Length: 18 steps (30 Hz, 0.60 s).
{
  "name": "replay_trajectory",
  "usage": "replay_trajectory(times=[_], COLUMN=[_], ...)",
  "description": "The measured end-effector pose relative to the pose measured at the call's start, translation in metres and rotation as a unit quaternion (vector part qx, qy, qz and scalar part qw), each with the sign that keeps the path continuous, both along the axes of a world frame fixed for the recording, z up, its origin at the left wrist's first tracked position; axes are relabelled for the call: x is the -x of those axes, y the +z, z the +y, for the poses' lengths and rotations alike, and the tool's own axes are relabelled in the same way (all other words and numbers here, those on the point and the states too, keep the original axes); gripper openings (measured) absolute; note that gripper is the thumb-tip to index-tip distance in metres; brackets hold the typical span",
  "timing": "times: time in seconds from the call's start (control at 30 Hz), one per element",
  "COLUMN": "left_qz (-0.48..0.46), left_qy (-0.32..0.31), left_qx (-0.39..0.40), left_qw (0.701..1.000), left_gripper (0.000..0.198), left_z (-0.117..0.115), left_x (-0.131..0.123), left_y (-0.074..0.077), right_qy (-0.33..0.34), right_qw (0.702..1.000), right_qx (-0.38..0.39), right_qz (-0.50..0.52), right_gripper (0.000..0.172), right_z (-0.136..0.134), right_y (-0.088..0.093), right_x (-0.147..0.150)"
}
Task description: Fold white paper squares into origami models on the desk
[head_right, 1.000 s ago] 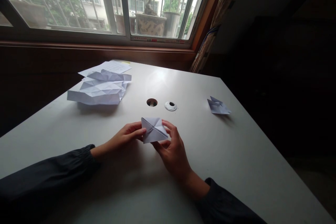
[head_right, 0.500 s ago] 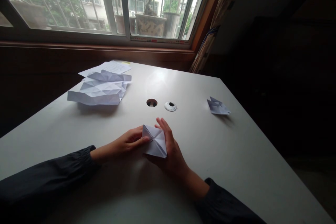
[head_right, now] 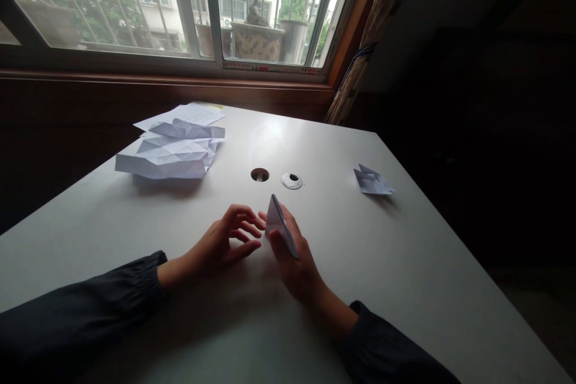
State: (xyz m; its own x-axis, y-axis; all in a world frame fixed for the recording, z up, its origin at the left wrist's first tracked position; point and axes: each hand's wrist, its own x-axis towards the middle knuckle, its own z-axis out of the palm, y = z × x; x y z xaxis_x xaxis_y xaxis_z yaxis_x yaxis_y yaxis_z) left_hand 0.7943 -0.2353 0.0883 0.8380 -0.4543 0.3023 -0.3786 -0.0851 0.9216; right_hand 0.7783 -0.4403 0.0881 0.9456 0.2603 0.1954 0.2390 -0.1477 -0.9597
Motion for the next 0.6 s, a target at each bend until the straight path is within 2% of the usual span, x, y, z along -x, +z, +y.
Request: replay_trajectory(times=[0.07, 0.13, 0.2, 0.27, 0.33, 0.4, 0.47, 0.6], left_qz=[-0.071, -0.114, -0.119, -0.094, -0.05, 0.01, 0.067, 0.139], left_qy=[0.007, 0.012, 0.023, 0.03, 0.017, -0.016, -0.044, -0.083], left_qx=[-0.061, -0.109, -0.115, -0.093, -0.061, -0.028, 0.001, 0.05], left_qw=[0.996, 0.987, 0.986, 0.991, 0.997, 0.999, 0.997, 0.985], left_gripper=[0.059, 0.069, 0.068, 0.064, 0.065, 0.073, 0.082, 0.085], left_z=[-0.001, -0.003, -0.003, -0.002, -0.001, 0.0, 0.001, 0.003], left_x=[0.002, 0.003, 0.002, 0.001, 0.0, -0.002, -0.004, -0.005], left_y=[-0.002, -0.003, -0.002, 0.0, 0.002, 0.004, 0.005, 0.007], right_qy=[0.023, 0.073, 0.119, 0.136, 0.137, 0.128, 0.107, 0.075], right_qw=[0.999, 0.996, 0.991, 0.988, 0.987, 0.988, 0.992, 0.997], right_qx=[-0.034, -0.055, -0.068, -0.075, -0.083, -0.083, -0.059, -0.022], right_qz=[0.02, 0.021, -0.001, -0.026, -0.027, -0.016, -0.022, -0.027], right_gripper=[0.075, 0.091, 0.11, 0.119, 0.112, 0.094, 0.084, 0.09], right_z=[0.003, 0.006, 0.007, 0.007, 0.006, 0.003, -0.001, -0.005], right_y=[-0.005, -0.012, -0.019, -0.023, -0.022, -0.016, -0.008, 0.004], right_x=[-0.002, -0.005, -0.007, -0.008, -0.009, -0.007, -0.005, -0.003])
